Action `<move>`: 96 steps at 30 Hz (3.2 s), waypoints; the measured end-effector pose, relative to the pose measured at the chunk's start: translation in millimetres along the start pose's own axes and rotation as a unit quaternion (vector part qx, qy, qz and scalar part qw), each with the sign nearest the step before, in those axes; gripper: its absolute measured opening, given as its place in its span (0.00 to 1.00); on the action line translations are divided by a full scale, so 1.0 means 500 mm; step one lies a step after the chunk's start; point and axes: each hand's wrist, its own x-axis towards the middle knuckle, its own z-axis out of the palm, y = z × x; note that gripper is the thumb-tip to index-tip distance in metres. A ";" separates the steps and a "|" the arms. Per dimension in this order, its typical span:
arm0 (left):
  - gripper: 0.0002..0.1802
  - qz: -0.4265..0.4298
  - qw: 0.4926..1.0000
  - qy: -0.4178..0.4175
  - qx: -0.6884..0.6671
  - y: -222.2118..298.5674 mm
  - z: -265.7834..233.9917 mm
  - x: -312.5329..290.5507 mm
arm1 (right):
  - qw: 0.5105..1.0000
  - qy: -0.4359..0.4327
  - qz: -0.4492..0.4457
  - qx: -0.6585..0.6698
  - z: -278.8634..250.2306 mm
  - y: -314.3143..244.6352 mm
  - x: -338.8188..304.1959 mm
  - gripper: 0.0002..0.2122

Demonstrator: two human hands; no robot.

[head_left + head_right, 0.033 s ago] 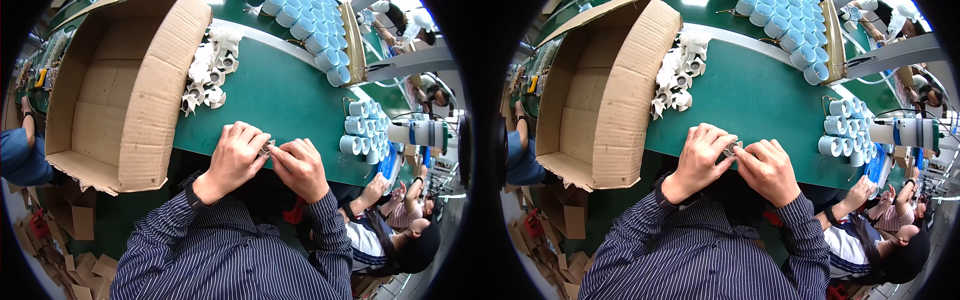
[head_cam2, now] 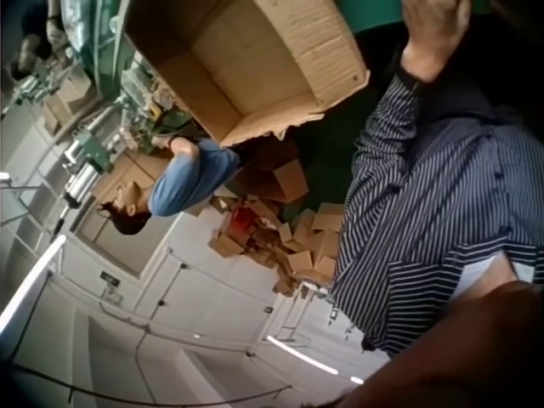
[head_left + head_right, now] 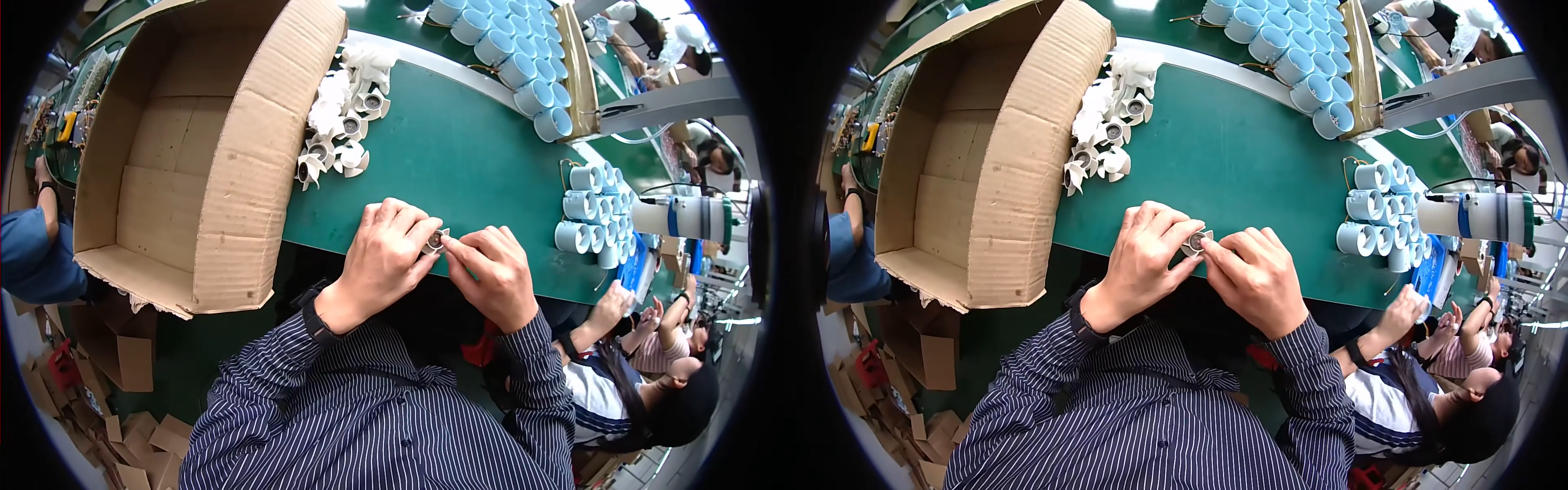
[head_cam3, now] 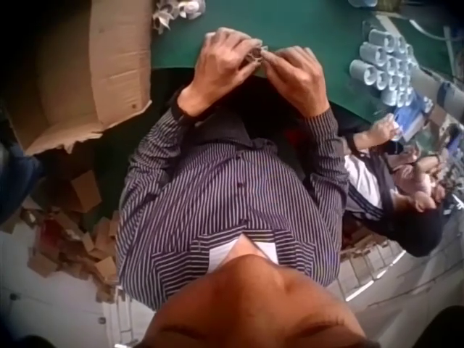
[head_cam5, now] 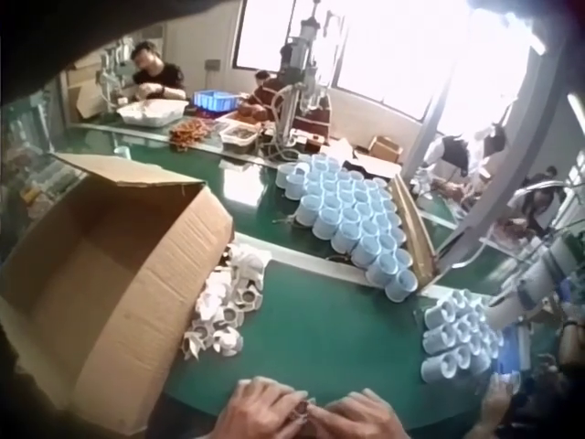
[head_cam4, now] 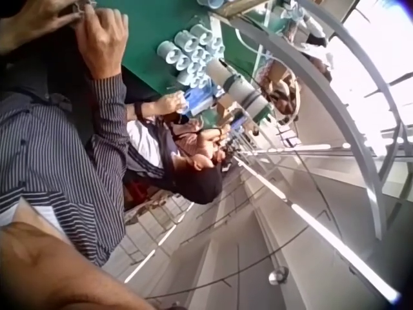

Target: The person picks up a fan blade from a box, inserts it into a blue housing, and presses it down by hand. They then apply a substance from a handheld dispenser to the center of the fan blade and place the assembled unit onto the table.

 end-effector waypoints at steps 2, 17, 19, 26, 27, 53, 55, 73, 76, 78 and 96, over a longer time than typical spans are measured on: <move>0.23 0.003 1.000 0.000 0.002 -0.001 0.000 0.002 | 1.000 -0.001 -0.001 0.000 0.001 0.002 0.000 0.13; 0.25 0.006 1.000 0.011 0.007 0.000 0.002 -0.001 | 0.998 -0.025 -0.043 -0.041 -0.004 0.007 -0.002 0.15; 0.26 0.009 1.000 0.010 0.000 0.002 0.002 0.003 | 0.998 -0.026 -0.040 -0.031 -0.008 0.006 0.002 0.15; 0.25 0.005 1.000 -0.016 0.010 0.007 -0.005 0.006 | 0.999 -0.029 -0.027 -0.029 -0.018 0.004 0.012 0.14; 0.25 -0.003 1.000 -0.019 0.008 0.009 -0.005 0.007 | 1.000 -0.012 -0.021 -0.004 -0.024 0.004 0.012 0.14; 0.24 0.000 1.000 -0.009 -0.016 0.000 -0.023 0.006 | 0.939 0.035 0.265 0.215 -0.182 0.028 -0.047 0.09; 0.24 0.013 1.000 -0.024 -0.014 0.007 -0.020 0.002 | 0.903 0.218 0.333 0.160 -0.206 0.038 -0.085 0.09; 0.24 0.045 0.997 -0.043 -0.035 0.015 0.007 0.031 | 0.807 0.340 0.067 0.478 -0.326 0.224 -0.042 0.34; 0.24 0.040 0.998 -0.037 -0.034 0.011 0.005 0.030 | 0.801 0.265 0.018 0.536 -0.328 0.198 -0.014 0.36; 0.24 0.041 0.998 -0.032 -0.028 0.010 0.004 0.028 | 0.775 0.247 0.009 0.581 -0.311 0.167 0.010 0.36; 0.25 0.048 0.998 -0.021 -0.024 0.004 0.011 0.025 | 0.775 0.255 0.146 0.559 -0.086 0.065 0.007 0.31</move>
